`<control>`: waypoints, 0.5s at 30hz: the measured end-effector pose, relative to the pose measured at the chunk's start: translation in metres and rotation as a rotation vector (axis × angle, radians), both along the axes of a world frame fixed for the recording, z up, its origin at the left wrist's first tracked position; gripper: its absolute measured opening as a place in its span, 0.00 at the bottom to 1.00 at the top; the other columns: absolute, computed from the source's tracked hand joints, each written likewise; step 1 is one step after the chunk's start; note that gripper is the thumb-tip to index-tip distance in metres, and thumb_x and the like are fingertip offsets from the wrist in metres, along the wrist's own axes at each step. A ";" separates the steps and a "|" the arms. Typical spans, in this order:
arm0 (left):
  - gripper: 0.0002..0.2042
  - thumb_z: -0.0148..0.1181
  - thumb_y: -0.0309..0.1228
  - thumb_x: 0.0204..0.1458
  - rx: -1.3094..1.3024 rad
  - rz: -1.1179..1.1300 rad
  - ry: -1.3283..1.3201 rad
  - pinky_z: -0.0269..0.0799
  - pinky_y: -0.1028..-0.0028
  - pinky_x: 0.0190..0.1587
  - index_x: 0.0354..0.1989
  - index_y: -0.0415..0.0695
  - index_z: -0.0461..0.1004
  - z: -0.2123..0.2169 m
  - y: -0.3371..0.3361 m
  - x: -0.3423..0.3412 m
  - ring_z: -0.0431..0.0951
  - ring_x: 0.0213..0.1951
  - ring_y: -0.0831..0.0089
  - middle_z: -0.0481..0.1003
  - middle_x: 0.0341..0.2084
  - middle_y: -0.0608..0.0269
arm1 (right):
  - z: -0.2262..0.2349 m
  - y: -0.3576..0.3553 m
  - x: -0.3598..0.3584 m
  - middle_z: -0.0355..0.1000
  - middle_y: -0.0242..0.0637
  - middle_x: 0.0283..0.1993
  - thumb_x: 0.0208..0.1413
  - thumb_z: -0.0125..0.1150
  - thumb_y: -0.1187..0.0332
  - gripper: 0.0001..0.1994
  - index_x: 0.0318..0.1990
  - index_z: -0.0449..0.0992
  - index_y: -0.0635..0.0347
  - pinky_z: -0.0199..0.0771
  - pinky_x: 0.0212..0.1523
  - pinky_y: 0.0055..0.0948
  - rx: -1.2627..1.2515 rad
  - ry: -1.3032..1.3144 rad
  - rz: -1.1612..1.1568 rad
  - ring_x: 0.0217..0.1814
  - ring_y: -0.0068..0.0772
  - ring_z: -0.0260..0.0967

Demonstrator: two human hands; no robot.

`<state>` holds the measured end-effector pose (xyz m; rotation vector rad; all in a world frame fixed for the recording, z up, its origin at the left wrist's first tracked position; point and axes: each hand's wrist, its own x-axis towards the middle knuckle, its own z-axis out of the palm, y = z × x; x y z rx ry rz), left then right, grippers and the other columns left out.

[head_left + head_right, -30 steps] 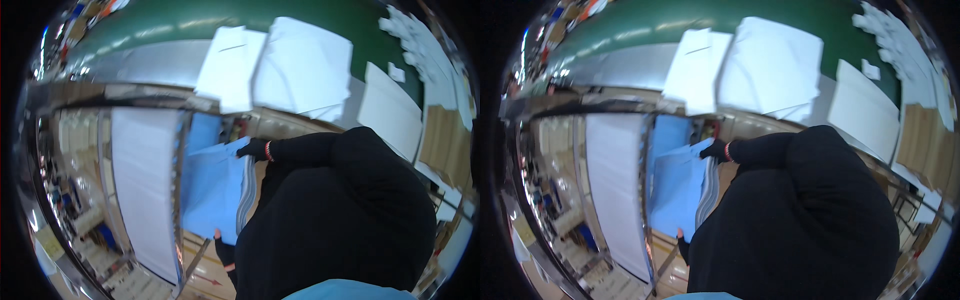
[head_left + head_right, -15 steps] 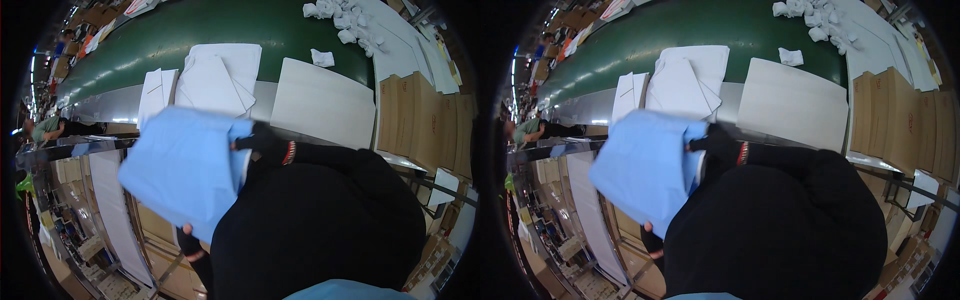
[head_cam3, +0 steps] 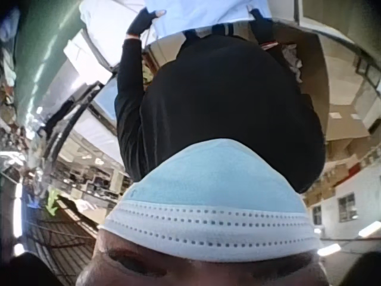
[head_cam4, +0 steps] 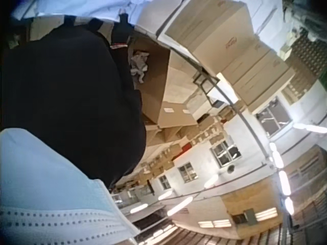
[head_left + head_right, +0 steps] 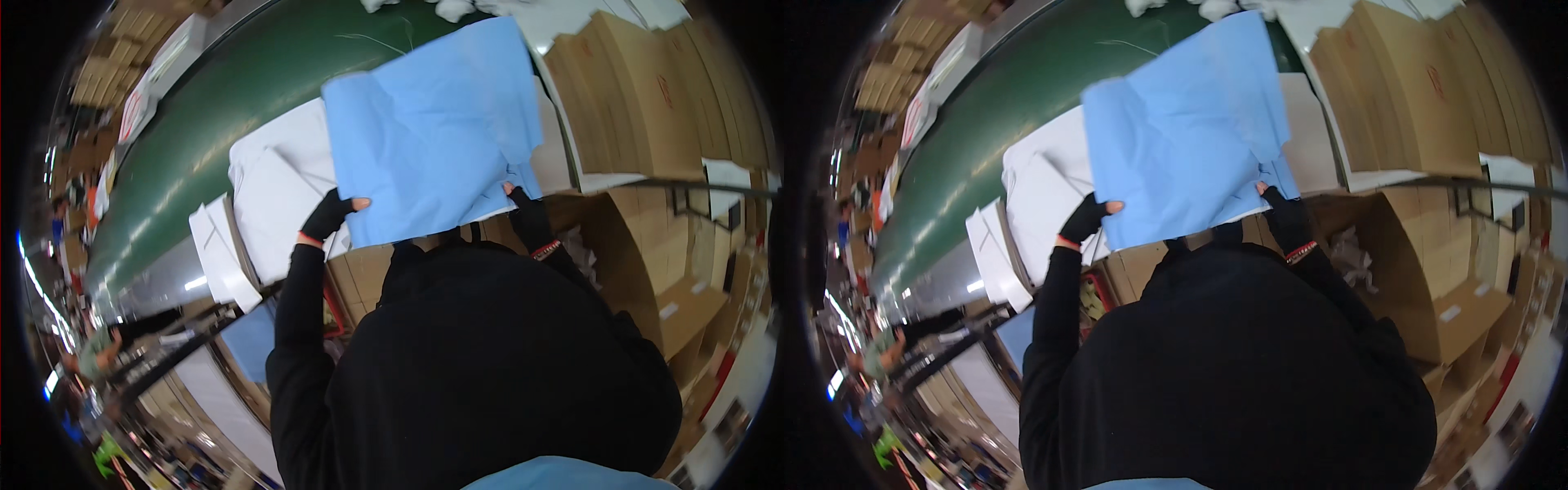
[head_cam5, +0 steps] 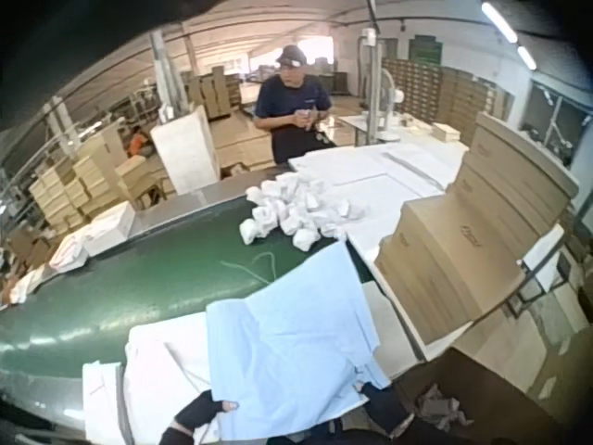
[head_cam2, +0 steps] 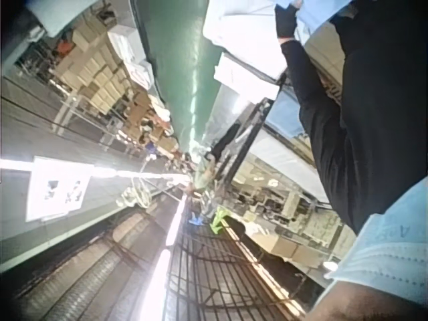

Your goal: The person places a pair of black shoes into a cardboard box lined with white tissue paper. They fold the tissue paper over the shoes, close the box, and then move to a nearby rack to retrieve and organize blue and white paper sheets.

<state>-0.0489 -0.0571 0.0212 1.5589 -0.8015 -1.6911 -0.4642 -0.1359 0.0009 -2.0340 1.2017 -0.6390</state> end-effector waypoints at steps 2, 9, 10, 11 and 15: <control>0.32 0.70 0.43 0.42 0.101 -0.142 -0.200 0.71 0.72 0.47 0.52 0.34 0.69 -0.053 -0.010 -0.004 0.76 0.42 0.70 0.76 0.42 0.57 | -0.036 0.003 -0.017 0.71 0.48 0.48 0.50 0.66 0.68 0.21 0.50 0.71 0.69 0.68 0.49 0.35 0.456 -0.006 -0.199 0.49 0.42 0.69; 0.46 0.75 0.43 0.34 -0.159 -0.080 -1.018 0.71 0.64 0.47 0.61 0.38 0.57 -0.058 0.017 -0.034 0.73 0.49 0.57 0.71 0.48 0.47 | -0.041 -0.014 -0.011 0.60 0.56 0.59 0.37 0.73 0.47 0.47 0.59 0.59 0.71 0.60 0.61 0.42 0.321 -0.128 -0.481 0.65 0.47 0.57; 0.47 0.74 0.42 0.34 -0.344 -0.064 -1.138 0.70 0.63 0.49 0.63 0.39 0.55 -0.065 0.021 -0.034 0.71 0.52 0.56 0.69 0.51 0.47 | -0.033 -0.029 -0.001 0.60 0.57 0.59 0.36 0.73 0.46 0.47 0.58 0.60 0.71 0.62 0.59 0.43 0.313 0.076 -0.369 0.63 0.49 0.58; 0.47 0.74 0.42 0.35 -0.345 -0.104 -1.112 0.68 0.62 0.51 0.64 0.39 0.54 -0.056 0.016 -0.040 0.70 0.53 0.55 0.68 0.52 0.47 | -0.031 -0.041 0.010 0.60 0.58 0.59 0.36 0.72 0.46 0.46 0.58 0.61 0.70 0.64 0.57 0.45 0.304 0.279 -0.257 0.62 0.52 0.59; 0.44 0.72 0.42 0.40 -0.403 -0.183 -0.976 0.67 0.62 0.54 0.64 0.37 0.55 -0.043 0.003 -0.060 0.70 0.53 0.54 0.66 0.53 0.47 | -0.040 -0.065 0.036 0.69 0.58 0.48 0.30 0.73 0.44 0.46 0.53 0.65 0.70 0.70 0.49 0.42 0.305 0.367 -0.363 0.52 0.52 0.68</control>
